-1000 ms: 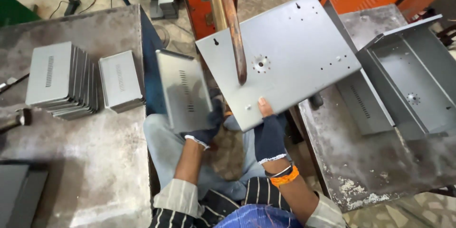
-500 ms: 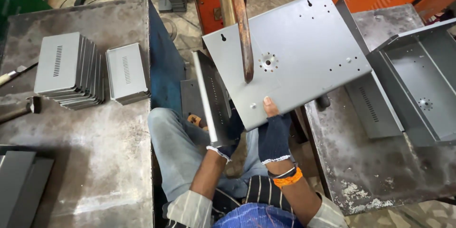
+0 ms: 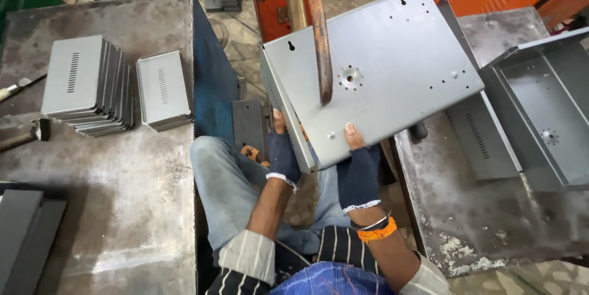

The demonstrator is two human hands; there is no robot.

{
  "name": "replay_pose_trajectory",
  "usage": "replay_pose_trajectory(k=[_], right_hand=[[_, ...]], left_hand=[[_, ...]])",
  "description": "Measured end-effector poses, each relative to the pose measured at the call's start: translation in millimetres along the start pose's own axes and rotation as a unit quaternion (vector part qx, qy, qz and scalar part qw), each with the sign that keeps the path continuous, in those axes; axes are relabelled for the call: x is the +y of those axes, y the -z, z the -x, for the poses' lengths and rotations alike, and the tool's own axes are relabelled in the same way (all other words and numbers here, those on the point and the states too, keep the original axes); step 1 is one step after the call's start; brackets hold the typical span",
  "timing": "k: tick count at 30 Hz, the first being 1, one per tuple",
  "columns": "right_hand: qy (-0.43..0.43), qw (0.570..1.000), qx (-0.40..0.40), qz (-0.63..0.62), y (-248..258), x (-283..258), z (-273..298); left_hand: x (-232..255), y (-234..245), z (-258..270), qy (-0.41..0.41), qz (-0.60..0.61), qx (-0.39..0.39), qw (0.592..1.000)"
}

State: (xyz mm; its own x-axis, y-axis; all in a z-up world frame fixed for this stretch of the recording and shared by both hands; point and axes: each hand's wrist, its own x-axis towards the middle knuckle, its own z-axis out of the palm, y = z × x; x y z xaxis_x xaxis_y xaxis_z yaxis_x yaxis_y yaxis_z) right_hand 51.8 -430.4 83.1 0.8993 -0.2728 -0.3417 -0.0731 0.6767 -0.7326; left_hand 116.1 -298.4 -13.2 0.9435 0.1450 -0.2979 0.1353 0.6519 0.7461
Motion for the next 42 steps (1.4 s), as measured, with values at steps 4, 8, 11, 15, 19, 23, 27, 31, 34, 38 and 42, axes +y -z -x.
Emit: replay_pose_trajectory(k=[4,8,11,15,19,23,27,31,34,38,42], right_hand=[[0.006,1.000,-0.013,0.017,9.7,7.6,-7.5],[0.020,0.999,-0.007,-0.026,27.0,27.4,-22.7],[0.033,0.998,-0.023,-0.052,24.1,25.1,-24.0],[0.058,0.996,-0.044,-0.047,4.2,6.3,-27.8],[0.038,0.997,-0.043,-0.053,-32.7,-26.2,-30.9],[0.064,0.995,-0.054,-0.046,-39.6,-31.6,-48.0],[0.067,0.995,-0.051,-0.046,-38.4,-30.9,-57.7],[0.052,0.998,-0.030,-0.007,-16.4,-12.9,-82.5],[0.053,0.997,-0.052,-0.018,-16.4,-7.9,-84.7],[0.070,0.995,-0.052,-0.040,-32.5,-14.1,-77.7],[0.074,0.994,-0.061,-0.054,-37.5,-14.4,-79.6]], left_hand=[[6.5,-15.1,4.9,0.024,-0.014,0.019,0.999],[-4.2,-13.3,10.4,0.016,-0.027,0.004,0.999],[1.8,-11.9,27.5,-0.035,-0.048,-0.048,0.997],[9.0,0.5,25.4,-0.153,-0.152,-0.173,0.961],[44.8,-28.8,28.0,-0.183,-0.203,-0.224,0.935],[55.7,-43.4,12.3,-0.116,-0.162,-0.250,0.948],[38.4,-35.8,-15.0,-0.154,-0.172,-0.275,0.934],[36.1,-33.9,-26.6,-0.185,-0.196,-0.286,0.919],[36.4,-27.7,-35.7,-0.211,-0.238,-0.287,0.904],[42.7,-30.0,-40.9,-0.198,-0.247,-0.292,0.903],[55.7,-43.7,-34.5,-0.172,-0.223,-0.293,0.914]])
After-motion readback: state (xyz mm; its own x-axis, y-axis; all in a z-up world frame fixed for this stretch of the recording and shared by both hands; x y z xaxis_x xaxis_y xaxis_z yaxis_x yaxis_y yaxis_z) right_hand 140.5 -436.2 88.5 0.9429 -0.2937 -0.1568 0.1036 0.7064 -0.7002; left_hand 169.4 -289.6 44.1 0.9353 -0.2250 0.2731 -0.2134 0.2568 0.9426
